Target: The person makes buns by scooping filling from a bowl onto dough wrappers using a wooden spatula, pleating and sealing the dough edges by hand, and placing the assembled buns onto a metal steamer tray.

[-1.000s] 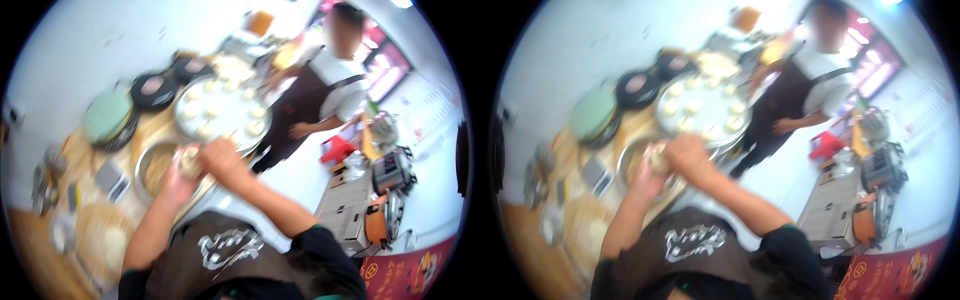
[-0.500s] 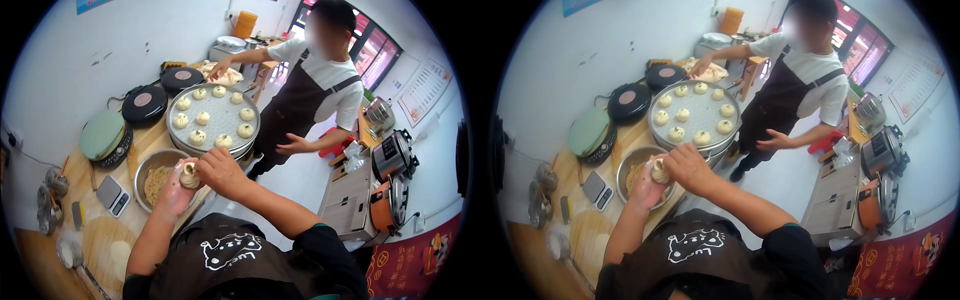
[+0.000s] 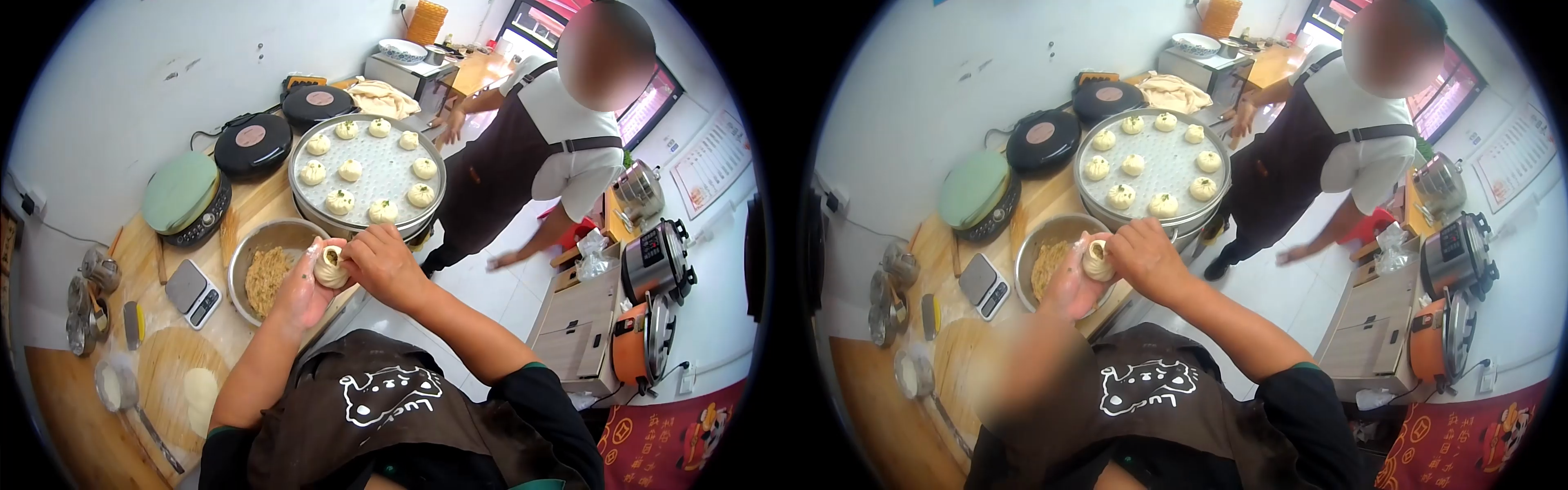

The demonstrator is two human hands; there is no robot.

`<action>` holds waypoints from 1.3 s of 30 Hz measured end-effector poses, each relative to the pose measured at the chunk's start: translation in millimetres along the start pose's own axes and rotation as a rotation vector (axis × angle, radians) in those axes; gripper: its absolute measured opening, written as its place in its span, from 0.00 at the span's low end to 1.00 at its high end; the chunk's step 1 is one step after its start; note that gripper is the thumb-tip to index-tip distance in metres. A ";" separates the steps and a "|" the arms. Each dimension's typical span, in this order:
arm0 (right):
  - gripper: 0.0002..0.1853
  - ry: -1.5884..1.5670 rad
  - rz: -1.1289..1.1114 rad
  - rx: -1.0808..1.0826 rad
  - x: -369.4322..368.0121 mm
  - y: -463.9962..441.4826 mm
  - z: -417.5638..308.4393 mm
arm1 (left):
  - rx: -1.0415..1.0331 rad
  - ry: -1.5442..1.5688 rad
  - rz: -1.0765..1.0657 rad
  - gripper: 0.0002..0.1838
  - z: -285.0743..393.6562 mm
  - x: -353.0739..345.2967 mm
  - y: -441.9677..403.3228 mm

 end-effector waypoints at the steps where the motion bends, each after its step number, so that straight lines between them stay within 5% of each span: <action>1: 0.16 -0.008 0.004 0.001 0.3 0.6 0.1 | 0.011 -0.001 0.013 0.22 -0.7 1.3 -0.6; 18: 0.15 -0.017 -0.058 0.071 9.8 -3.9 9.9 | 0.023 -0.082 -0.020 0.18 0.9 -8.3 -11.5; 30: 0.17 -0.021 -0.130 0.092 6.2 -2.5 12.7 | 0.099 -0.177 0.005 0.28 0.5 -1.6 -16.5; 31: 0.13 -0.032 -0.116 0.052 8.9 -4.8 16.1 | 0.081 -0.173 -0.025 0.29 14.1 -14.5 -11.1; 34: 0.07 -0.547 -0.033 -0.576 21.7 -13.5 26.0 | -0.112 -0.224 -0.047 0.32 36.4 -33.3 -2.6; 37: 0.08 -0.713 0.038 -0.730 9.4 -10.6 37.0 | -0.359 -0.320 0.082 0.31 39.9 -43.9 -3.3; 39: 0.08 -0.843 0.026 -0.806 -0.3 -6.4 38.5 | -0.342 -0.213 0.081 0.29 34.8 -36.6 -9.1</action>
Point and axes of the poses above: each hand's wrist, its own y-axis away from the middle knuckle, its own x-axis out of the back of the hand, z = x × y, the point moved 5 cm from there along -y, towards the middle knuckle, and after that the axes turned 5 degrees about -y, right-handed, at the moved point
